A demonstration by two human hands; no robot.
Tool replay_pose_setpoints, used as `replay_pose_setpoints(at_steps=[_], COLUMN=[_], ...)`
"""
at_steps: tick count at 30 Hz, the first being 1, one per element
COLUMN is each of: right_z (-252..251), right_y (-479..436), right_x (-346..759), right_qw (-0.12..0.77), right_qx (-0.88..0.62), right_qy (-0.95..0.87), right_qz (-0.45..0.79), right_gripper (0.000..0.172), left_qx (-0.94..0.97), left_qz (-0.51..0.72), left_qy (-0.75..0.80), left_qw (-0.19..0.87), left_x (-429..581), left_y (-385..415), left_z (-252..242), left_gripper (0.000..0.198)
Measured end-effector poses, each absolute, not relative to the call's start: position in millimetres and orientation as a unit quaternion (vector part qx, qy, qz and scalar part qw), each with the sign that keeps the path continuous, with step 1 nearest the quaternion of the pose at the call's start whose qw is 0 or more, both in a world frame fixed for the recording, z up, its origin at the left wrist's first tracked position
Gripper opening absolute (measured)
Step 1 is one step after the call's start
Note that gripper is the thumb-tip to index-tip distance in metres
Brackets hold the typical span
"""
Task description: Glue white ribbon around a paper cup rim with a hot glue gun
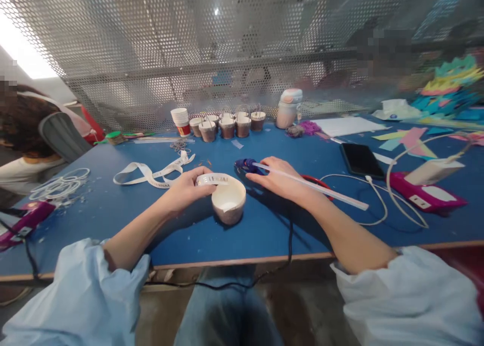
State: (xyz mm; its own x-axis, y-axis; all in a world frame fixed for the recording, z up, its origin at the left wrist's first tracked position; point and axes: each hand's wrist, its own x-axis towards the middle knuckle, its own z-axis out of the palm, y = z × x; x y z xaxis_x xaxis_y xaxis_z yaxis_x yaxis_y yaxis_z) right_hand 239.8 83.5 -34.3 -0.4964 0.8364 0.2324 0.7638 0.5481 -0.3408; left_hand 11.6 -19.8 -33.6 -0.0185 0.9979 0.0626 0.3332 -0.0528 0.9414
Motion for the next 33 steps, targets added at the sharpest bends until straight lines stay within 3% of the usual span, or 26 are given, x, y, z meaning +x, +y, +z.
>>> replay_pose_setpoints(at_steps=[5, 11, 16, 19, 23, 27, 30, 33], right_z=[-8.1, -10.5, -13.2, -14.6, -28.6, -54.7, -69.2, -71.4], right_y=[69.7, 67.0, 60.3, 56.1, 54.8, 63.2, 73.1, 84.1], right_x=[259.6, 264.9, 261.0, 258.2, 248.1, 233.6, 228.1, 228.4], right_qw=[0.149, 0.052, 0.027, 0.060, 0.173, 0.173, 0.177, 0.240], right_qx=[-0.485, -0.368, -0.310, -0.298, -0.271, -0.250, -0.215, -0.237], right_qy=[-0.848, -0.897, -0.903, -0.912, -0.940, -0.951, -0.955, -0.925], right_qz=[0.152, 0.239, 0.297, 0.275, 0.112, 0.049, 0.100, 0.177], right_gripper=[0.041, 0.046, 0.045, 0.037, 0.007, 0.027, 0.030, 0.030], left_qx=[0.584, 0.544, 0.524, 0.504, 0.488, 0.494, 0.497, 0.478], left_qz=[0.432, 0.472, 0.479, 0.470, 0.483, 0.473, 0.473, 0.494], left_qy=[0.563, 0.548, 0.554, 0.570, 0.578, 0.596, 0.602, 0.602], left_qw=[0.395, 0.426, 0.434, 0.448, 0.441, 0.420, 0.409, 0.407], left_x=[9.5, 10.2, 20.4, 27.0, 29.3, 27.1, 25.7, 24.9], left_y=[-19.9, -19.6, -19.5, -20.0, -21.2, -21.7, -21.0, -19.8], left_z=[-34.4, -38.6, -35.9, -36.0, -39.7, -41.6, -41.5, -41.6], left_gripper=[0.030, 0.031, 0.032, 0.033, 0.035, 0.036, 0.036, 0.037])
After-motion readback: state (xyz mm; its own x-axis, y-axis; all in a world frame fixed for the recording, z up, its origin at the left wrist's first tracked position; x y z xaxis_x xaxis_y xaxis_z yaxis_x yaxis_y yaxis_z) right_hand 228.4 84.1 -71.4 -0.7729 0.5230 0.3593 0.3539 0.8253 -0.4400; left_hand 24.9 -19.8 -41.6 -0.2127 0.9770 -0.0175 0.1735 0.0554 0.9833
